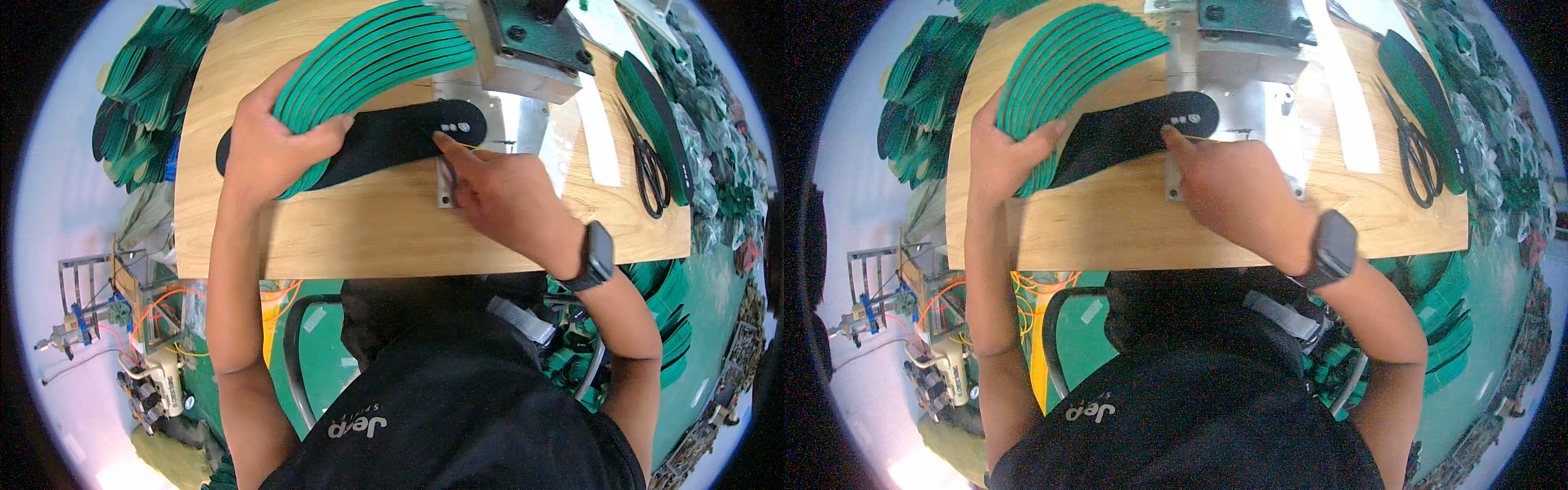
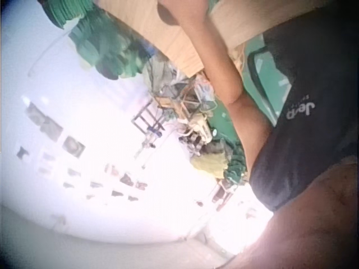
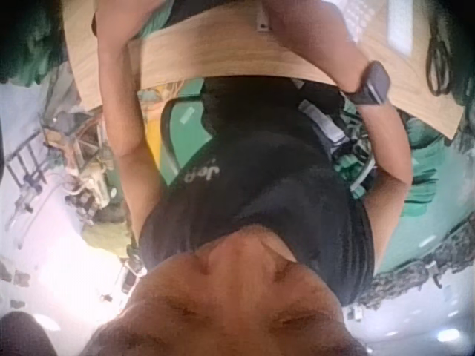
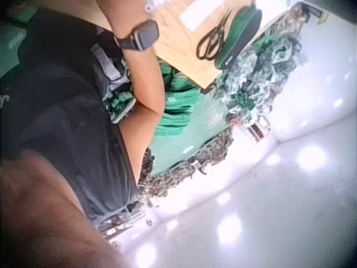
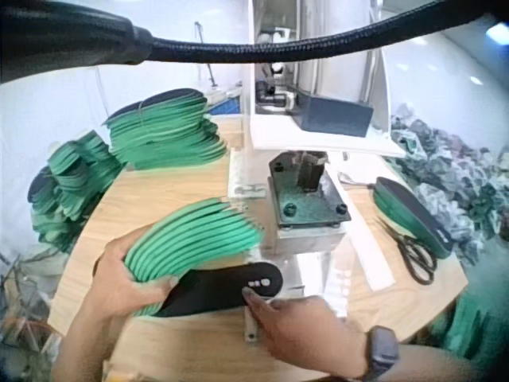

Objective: The person handles stacks of shoe insoles and uses shears to cut a strip of labels. They position each insole and a label under a press machine to attach the label, then gather the insoles into a stack and secure them with a rubber band.

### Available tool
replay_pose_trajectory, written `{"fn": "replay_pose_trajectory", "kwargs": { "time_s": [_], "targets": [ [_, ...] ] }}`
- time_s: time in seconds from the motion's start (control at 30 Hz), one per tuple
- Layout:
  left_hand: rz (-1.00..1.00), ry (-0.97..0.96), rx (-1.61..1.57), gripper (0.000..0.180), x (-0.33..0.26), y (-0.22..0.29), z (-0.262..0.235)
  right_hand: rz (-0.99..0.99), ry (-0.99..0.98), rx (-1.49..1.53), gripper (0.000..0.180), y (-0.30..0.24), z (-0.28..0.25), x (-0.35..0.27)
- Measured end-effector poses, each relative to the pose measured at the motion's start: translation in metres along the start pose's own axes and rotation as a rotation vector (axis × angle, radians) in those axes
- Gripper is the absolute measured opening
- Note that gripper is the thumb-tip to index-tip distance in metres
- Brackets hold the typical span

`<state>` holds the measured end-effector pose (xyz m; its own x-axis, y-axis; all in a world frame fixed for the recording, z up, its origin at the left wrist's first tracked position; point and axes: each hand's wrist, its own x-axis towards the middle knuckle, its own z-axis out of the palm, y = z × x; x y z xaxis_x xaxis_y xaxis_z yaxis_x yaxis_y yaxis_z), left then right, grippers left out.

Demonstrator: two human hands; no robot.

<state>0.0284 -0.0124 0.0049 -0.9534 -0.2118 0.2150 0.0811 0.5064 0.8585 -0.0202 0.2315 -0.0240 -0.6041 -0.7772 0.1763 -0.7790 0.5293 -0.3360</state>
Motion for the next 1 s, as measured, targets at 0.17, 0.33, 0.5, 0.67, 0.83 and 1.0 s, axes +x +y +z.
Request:
{"fn": "replay_pose_trajectory", "kwargs": {
  "time_s": [0.17, 0.33, 0.5, 0.67, 0.83, 1.0],
  "targets": [
    [0.026, 0.059, -0.015, 0.042, -0.004, -0.007, -0.006, 0.043, 0.0, 0.08, 0.03, 0.0, -0.016, -0.02],
    [0.006, 0.103, 0.024, 0.038, 0.001, -0.003, -0.001, 0.211, 0.218, -0.026, 0.03, 0.034, -0.032, -0.064],
    [0.034, 0.129, -0.063, 0.033, 0.016, 0.001, 0.013, 0.256, 0.3, -0.05, 0.018, 0.049, -0.027, -0.075],
    [0.065, 0.158, -0.147, 0.031, 0.032, 0.003, 0.026, 0.242, 0.357, -0.011, 0.01, 0.058, -0.029, -0.085],
    [0.057, 0.181, -0.104, 0.027, 0.037, 0.006, 0.032, 0.268, 0.407, 0.08, 0.007, 0.055, -0.032, -0.096],
    [0.058, 0.162, -0.084, 0.026, 0.037, 0.011, 0.034, 0.257, 0.44, 0.125, 0.006, 0.054, -0.035, -0.098]
  ]
}}
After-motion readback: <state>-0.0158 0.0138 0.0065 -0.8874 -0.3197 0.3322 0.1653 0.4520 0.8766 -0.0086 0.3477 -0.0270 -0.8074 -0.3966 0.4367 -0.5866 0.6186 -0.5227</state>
